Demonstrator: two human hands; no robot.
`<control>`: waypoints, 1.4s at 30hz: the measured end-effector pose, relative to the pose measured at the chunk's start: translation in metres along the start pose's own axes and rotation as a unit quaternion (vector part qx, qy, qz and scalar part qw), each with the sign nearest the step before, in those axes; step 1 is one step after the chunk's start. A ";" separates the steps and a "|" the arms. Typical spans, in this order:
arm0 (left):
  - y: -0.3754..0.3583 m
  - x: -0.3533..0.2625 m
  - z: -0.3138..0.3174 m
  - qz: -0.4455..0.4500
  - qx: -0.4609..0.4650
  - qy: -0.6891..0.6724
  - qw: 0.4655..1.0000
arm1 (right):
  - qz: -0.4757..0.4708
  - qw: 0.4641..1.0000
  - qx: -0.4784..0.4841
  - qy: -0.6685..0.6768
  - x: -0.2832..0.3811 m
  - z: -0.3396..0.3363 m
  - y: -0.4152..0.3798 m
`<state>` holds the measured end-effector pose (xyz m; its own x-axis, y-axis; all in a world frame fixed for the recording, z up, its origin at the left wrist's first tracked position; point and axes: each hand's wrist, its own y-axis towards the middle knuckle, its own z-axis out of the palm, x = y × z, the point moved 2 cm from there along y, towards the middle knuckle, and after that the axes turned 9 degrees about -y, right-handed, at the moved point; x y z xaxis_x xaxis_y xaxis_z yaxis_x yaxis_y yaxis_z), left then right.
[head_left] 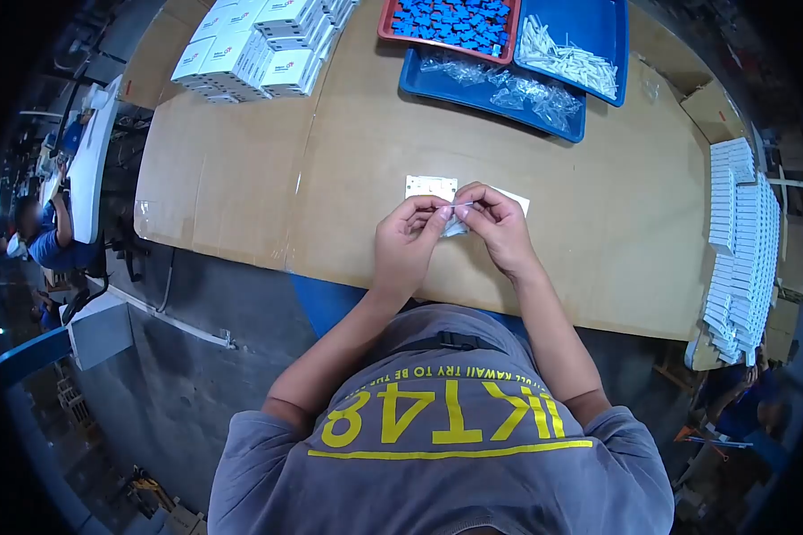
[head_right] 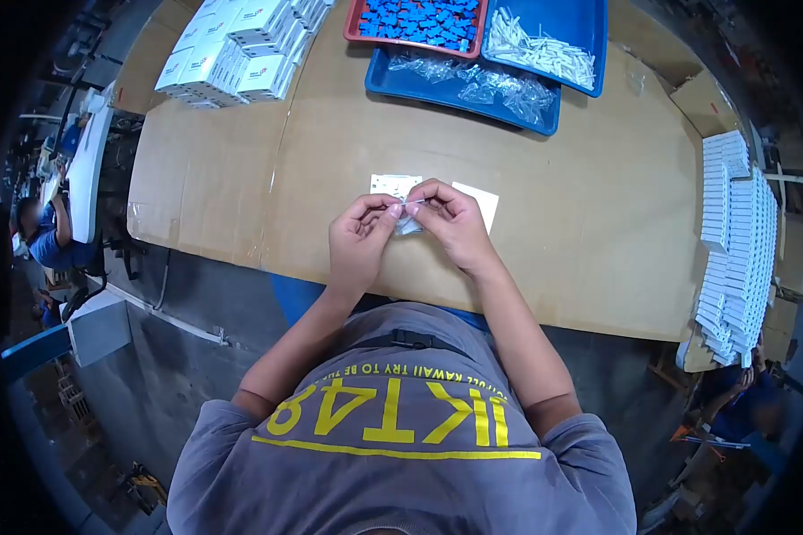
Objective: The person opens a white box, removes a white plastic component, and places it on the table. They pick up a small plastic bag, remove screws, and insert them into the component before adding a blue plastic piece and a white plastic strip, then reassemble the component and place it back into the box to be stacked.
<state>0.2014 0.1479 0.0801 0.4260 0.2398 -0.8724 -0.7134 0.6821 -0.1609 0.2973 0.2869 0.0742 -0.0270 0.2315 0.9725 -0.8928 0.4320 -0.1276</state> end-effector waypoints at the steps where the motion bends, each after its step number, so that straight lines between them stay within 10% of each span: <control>1: 0.001 -0.001 -0.001 0.000 -0.002 0.016 1.000 | -0.007 1.000 0.002 -0.008 -0.001 0.000 0.001; 37: 0.010 0.004 -0.017 -0.006 0.045 -0.043 0.998 | -0.003 0.999 0.025 -0.046 0.018 -0.008 0.008; 42: 0.011 0.002 -0.009 0.096 0.000 0.030 0.995 | -0.026 0.993 0.038 -0.110 0.022 -0.012 0.014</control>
<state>0.1896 0.1496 0.0730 0.2486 0.3238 -0.9129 -0.7785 0.6276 0.0105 0.2892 0.3086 0.0916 -0.0711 0.0106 0.9974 -0.9265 0.3696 -0.0700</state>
